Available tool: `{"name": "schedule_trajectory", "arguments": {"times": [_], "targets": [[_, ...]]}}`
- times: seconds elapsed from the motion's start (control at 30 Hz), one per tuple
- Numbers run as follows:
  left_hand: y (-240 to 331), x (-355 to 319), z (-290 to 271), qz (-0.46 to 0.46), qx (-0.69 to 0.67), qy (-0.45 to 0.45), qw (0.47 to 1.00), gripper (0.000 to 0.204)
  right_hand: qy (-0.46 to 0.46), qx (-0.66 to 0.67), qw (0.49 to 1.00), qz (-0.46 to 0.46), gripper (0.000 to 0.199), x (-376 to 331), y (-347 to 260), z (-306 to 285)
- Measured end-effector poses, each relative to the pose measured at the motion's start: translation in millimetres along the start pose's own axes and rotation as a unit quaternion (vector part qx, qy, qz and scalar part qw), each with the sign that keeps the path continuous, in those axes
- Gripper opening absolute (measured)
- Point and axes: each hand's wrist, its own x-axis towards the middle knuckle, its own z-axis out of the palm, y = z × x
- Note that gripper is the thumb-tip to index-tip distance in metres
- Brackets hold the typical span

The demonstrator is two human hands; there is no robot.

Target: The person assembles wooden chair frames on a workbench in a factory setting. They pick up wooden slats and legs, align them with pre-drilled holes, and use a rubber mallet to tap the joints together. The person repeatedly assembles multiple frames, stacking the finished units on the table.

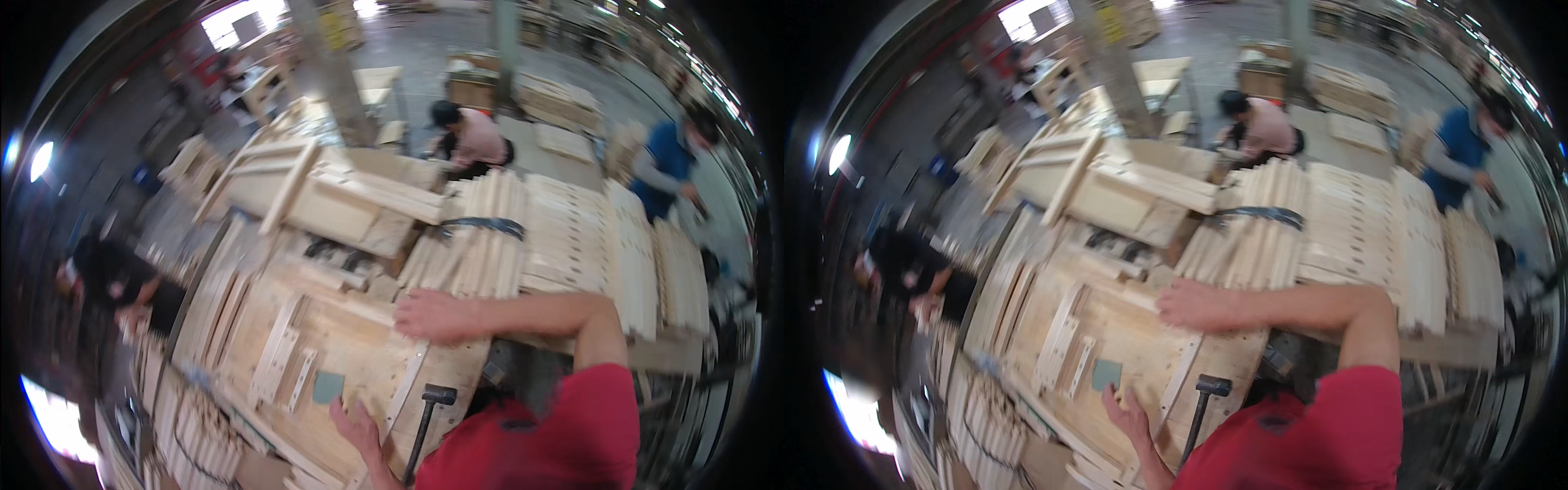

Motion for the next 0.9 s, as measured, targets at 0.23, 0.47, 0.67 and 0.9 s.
{"name": "schedule_trajectory", "arguments": {"times": [0.23, 0.47, 0.67, 0.9], "targets": [[238, -135, 191, 0.018, -0.222, 0.168, 0.960, 0.070, 0.110, 0.167, 0.972, 0.125, 0.033, -91, -76, -236], [130, -133, 116, -0.009, 0.123, 0.177, 0.976, 0.051, 0.289, 0.538, 0.563, 0.556, 0.033, -148, -31, -55], [70, -174, 175, -0.081, 0.091, 0.083, 0.989, 0.044, 0.202, 0.570, 0.496, 0.623, 0.030, -194, -35, 33], [20, -178, 211, -0.093, 0.038, 0.045, 0.994, 0.045, 0.128, 0.543, 0.499, 0.663, 0.025, -193, -24, 80]]}}
